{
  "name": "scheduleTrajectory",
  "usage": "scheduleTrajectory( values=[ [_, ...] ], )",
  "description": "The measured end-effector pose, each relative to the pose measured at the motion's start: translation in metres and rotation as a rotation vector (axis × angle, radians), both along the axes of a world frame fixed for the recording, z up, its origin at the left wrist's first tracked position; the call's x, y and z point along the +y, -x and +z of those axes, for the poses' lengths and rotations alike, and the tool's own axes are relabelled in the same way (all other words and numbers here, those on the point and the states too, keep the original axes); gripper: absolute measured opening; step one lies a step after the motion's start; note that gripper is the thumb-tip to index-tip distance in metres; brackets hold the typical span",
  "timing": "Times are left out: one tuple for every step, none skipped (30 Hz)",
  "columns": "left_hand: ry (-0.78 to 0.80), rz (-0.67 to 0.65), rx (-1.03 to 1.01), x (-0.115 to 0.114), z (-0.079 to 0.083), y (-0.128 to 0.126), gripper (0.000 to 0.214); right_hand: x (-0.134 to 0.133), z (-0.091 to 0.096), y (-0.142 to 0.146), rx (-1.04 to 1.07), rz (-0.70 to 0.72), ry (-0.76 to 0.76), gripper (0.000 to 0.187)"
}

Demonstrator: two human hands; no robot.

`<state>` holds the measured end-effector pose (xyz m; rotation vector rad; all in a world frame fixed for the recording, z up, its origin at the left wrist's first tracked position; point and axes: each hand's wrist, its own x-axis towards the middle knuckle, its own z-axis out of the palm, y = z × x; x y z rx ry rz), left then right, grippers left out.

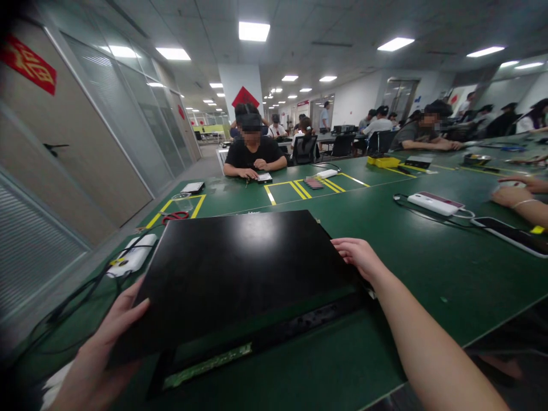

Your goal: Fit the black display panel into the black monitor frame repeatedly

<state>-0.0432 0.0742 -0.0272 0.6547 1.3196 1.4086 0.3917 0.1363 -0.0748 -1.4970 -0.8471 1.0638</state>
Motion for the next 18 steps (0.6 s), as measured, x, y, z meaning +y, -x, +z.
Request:
scheduleTrajectory(
  values=[
    [-0.004,-0.022,0.007,-0.001,-0.001,-0.001,0.057,0.001,-0.001,-0.001,-0.021,-0.024,-0.002,0.024],
    [-0.005,-0.044,0.010,-0.001,-0.002,-0.001,0.059,0.002,-0.001,-0.002,-0.044,-0.050,-0.006,0.026],
    [-0.005,-0.054,0.009,-0.002,-0.004,-0.002,0.061,0.003,-0.002,-0.003,-0.067,-0.075,-0.010,0.030],
    [0.001,-0.058,0.005,-0.001,-0.006,-0.002,0.062,0.003,-0.003,-0.004,-0.090,-0.097,-0.015,0.035],
    [0.007,-0.062,-0.002,-0.001,-0.007,-0.003,0.063,0.004,-0.004,-0.004,-0.112,-0.115,-0.020,0.041],
    [0.011,-0.064,-0.008,0.000,-0.009,-0.003,0.063,0.004,-0.005,-0.005,-0.133,-0.128,-0.025,0.045],
    [0.012,-0.063,-0.012,0.000,-0.010,-0.003,0.063,0.004,-0.006,-0.005,-0.151,-0.137,-0.030,0.047],
    [0.014,-0.060,-0.013,0.000,-0.010,-0.004,0.063,0.004,-0.006,-0.004,-0.166,-0.142,-0.033,0.049],
    [0.014,-0.056,-0.010,0.001,-0.011,-0.004,0.062,0.004,-0.007,-0.004,-0.179,-0.145,-0.035,0.049],
    [0.015,-0.050,-0.003,0.001,-0.011,-0.004,0.061,0.004,-0.006,-0.003,-0.189,-0.147,-0.035,0.049],
    [0.021,-0.045,0.006,0.001,-0.011,-0.004,0.060,0.003,-0.006,-0.003,-0.197,-0.147,-0.034,0.049],
    [0.030,-0.043,0.013,0.001,-0.011,-0.004,0.058,0.003,-0.005,-0.002,-0.204,-0.147,-0.032,0.049],
    [0.038,-0.043,0.017,0.002,-0.011,-0.004,0.057,0.002,-0.004,-0.001,-0.209,-0.146,-0.029,0.050],
    [0.047,-0.042,0.018,0.002,-0.012,-0.003,0.057,0.002,-0.003,0.000,-0.214,-0.144,-0.026,0.050],
    [0.056,-0.040,0.017,0.003,-0.012,-0.003,0.057,0.001,-0.002,0.000,-0.218,-0.144,-0.023,0.050],
    [0.064,-0.039,0.015,0.003,-0.012,-0.003,0.059,0.001,-0.001,0.001,-0.223,-0.144,-0.021,0.049],
    [0.069,-0.036,0.015,0.004,-0.012,-0.002,0.060,0.001,-0.001,0.001,-0.230,-0.147,-0.020,0.049],
    [0.073,-0.034,0.018,0.004,-0.012,-0.002,0.061,0.001,-0.001,0.001,-0.237,-0.152,-0.020,0.049]
  ],
)
